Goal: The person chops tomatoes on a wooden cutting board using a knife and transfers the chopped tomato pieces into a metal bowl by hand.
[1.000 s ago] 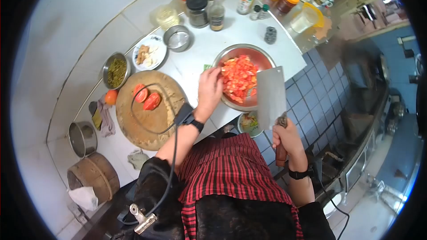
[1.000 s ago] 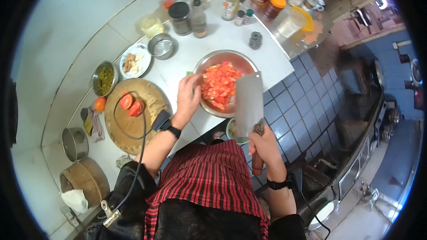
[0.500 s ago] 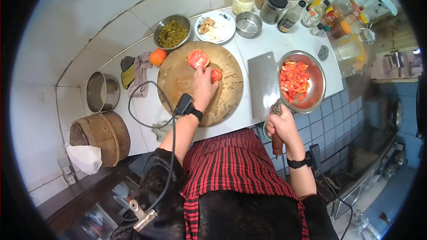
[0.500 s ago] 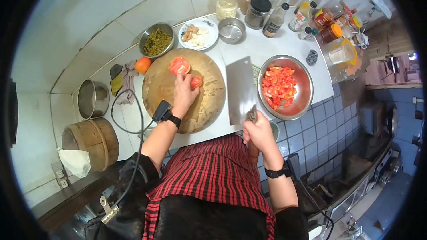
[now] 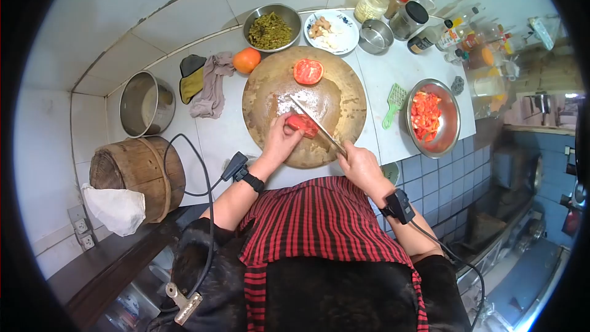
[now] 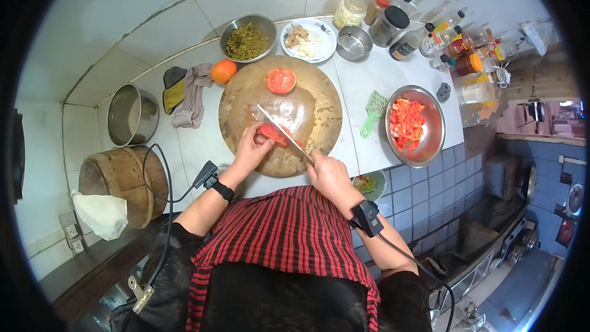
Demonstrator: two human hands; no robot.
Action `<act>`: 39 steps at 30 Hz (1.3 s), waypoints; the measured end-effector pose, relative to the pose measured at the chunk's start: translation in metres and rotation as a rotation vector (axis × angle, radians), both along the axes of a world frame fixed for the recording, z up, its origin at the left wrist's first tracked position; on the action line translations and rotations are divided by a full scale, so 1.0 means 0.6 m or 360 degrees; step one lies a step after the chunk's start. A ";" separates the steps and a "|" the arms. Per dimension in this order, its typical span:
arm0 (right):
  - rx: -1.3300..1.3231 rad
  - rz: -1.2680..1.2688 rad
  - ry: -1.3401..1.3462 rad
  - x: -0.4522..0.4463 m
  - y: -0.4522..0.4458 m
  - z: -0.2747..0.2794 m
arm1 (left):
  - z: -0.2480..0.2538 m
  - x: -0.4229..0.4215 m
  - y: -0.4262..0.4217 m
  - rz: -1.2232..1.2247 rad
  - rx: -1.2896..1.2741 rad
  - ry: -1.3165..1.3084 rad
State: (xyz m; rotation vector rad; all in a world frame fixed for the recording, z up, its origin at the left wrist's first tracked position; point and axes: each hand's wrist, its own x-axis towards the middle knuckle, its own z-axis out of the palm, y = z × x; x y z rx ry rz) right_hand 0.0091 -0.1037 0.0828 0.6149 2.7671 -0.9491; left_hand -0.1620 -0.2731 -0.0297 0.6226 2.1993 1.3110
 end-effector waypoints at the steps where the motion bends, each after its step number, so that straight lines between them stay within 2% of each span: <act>1: 0.0007 0.0006 -0.0008 -0.004 -0.005 0.003 | -0.020 0.002 0.003 0.0006 0.0007 -0.0008; 3: 0.0028 0.0031 -0.0116 -0.013 -0.011 0.008 | -0.045 0.005 0.014 0.0366 0.0136 -0.0457; 7: 0.0105 0.0177 -0.0125 -0.018 -0.003 0.016 | -0.057 -0.003 0.029 0.0240 0.0212 -0.0516; 10: 0.0112 0.0231 -0.0131 -0.028 0.002 0.028 | -0.038 -0.005 0.035 0.0319 0.0200 -0.0526; 12: 0.0069 0.0207 -0.0260 -0.033 -0.002 0.037 | -0.023 -0.001 0.037 0.0445 0.0306 -0.0736; 15: 0.0149 0.0237 -0.0311 -0.050 -0.003 0.044 | -0.043 0.007 0.041 0.0608 0.0484 -0.0851; 19: 0.0163 0.0262 -0.0401 -0.075 0.001 0.031 | -0.050 -0.002 0.044 0.0597 0.0300 -0.0772; 23: 0.0113 0.0204 -0.0285 -0.103 -0.003 -0.056 | -0.035 -0.004 0.045 0.0562 0.0163 -0.0708; 26: 0.0063 0.0108 -0.0293 -0.120 0.006 -0.073 | -0.032 -0.006 0.044 0.0565 0.0186 -0.0622; 29: -0.0029 0.0077 -0.0246 -0.111 0.021 -0.069 | -0.033 0.001 0.039 0.0585 0.0264 -0.0672; 33: -0.0154 -0.0019 -0.0163 -0.101 0.003 0.010 | -0.062 0.002 0.026 0.0613 0.0213 -0.0664; 35: -0.0151 -0.0057 -0.0105 -0.095 0.001 0.038 | -0.051 0.002 0.027 0.0632 0.0213 -0.0695; 37: -0.0100 0.0009 -0.0299 -0.078 0.002 0.050 | -0.047 0.001 0.026 0.0646 0.0207 -0.0729; 39: -0.0097 0.0016 -0.0319 -0.067 -0.004 0.054 | -0.049 0.001 0.030 0.0680 0.0180 -0.0718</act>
